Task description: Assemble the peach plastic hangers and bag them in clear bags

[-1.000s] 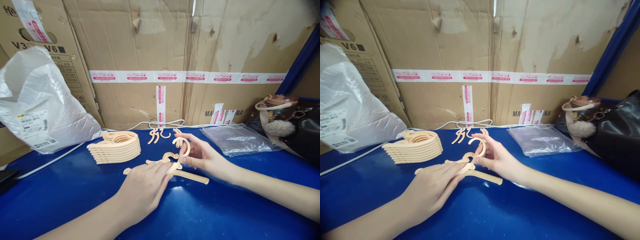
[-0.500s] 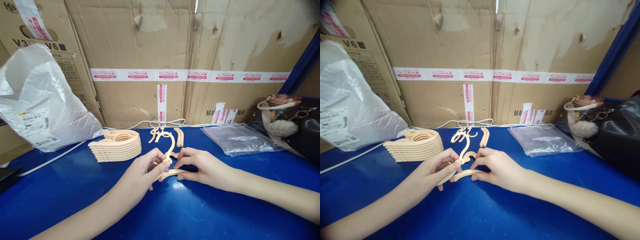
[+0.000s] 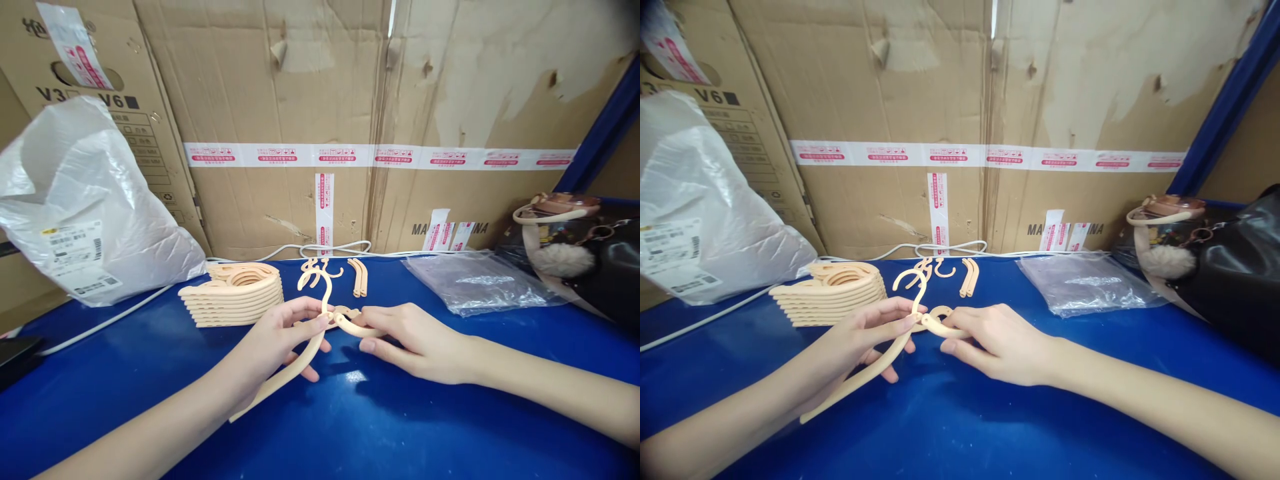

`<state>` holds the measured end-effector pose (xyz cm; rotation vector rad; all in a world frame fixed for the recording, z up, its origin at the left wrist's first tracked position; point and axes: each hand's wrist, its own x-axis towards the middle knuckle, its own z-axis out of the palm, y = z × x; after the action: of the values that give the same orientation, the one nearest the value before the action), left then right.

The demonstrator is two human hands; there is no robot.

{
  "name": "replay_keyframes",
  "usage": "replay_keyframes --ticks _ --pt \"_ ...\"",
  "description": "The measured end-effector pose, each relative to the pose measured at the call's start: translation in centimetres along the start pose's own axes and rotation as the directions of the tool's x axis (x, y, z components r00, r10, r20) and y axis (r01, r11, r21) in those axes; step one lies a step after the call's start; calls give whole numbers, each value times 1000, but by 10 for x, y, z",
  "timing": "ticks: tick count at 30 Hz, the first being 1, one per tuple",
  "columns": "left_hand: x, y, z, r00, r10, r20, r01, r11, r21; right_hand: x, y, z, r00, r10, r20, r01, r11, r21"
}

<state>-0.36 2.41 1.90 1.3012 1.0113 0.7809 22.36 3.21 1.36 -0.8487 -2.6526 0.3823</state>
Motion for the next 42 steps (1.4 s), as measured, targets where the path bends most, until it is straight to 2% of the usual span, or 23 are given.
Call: replay_keyframes --ticks 6,13,20,24,29,35,42 --pt "-1 -2 2 999 -20 27 21 1000 -22 0 -1 1 1000 -16 -23 13 994 -107" --pt "-3 2 -1 987 -92 132 95 995 -20 -1 -6 0 998 15 -55 -26 978 -206" --pt "-6 8 0 987 -161 21 162 984 -68 -2 -4 -1 997 10 -81 -32 962 -270" --pt "-3 5 0 978 -210 4 210 971 -114 -1 -2 0 994 -9 -110 -24 954 -299" --pt "0 0 -1 972 -230 39 233 968 -95 -1 -1 2 994 -13 -107 -18 958 -285" --pt "4 1 -3 983 -173 64 177 983 -58 -2 -6 0 996 -41 -78 23 976 -214" --pt "5 2 -3 984 -158 83 153 986 62 -5 -10 0 999 25 -29 -30 987 -160"
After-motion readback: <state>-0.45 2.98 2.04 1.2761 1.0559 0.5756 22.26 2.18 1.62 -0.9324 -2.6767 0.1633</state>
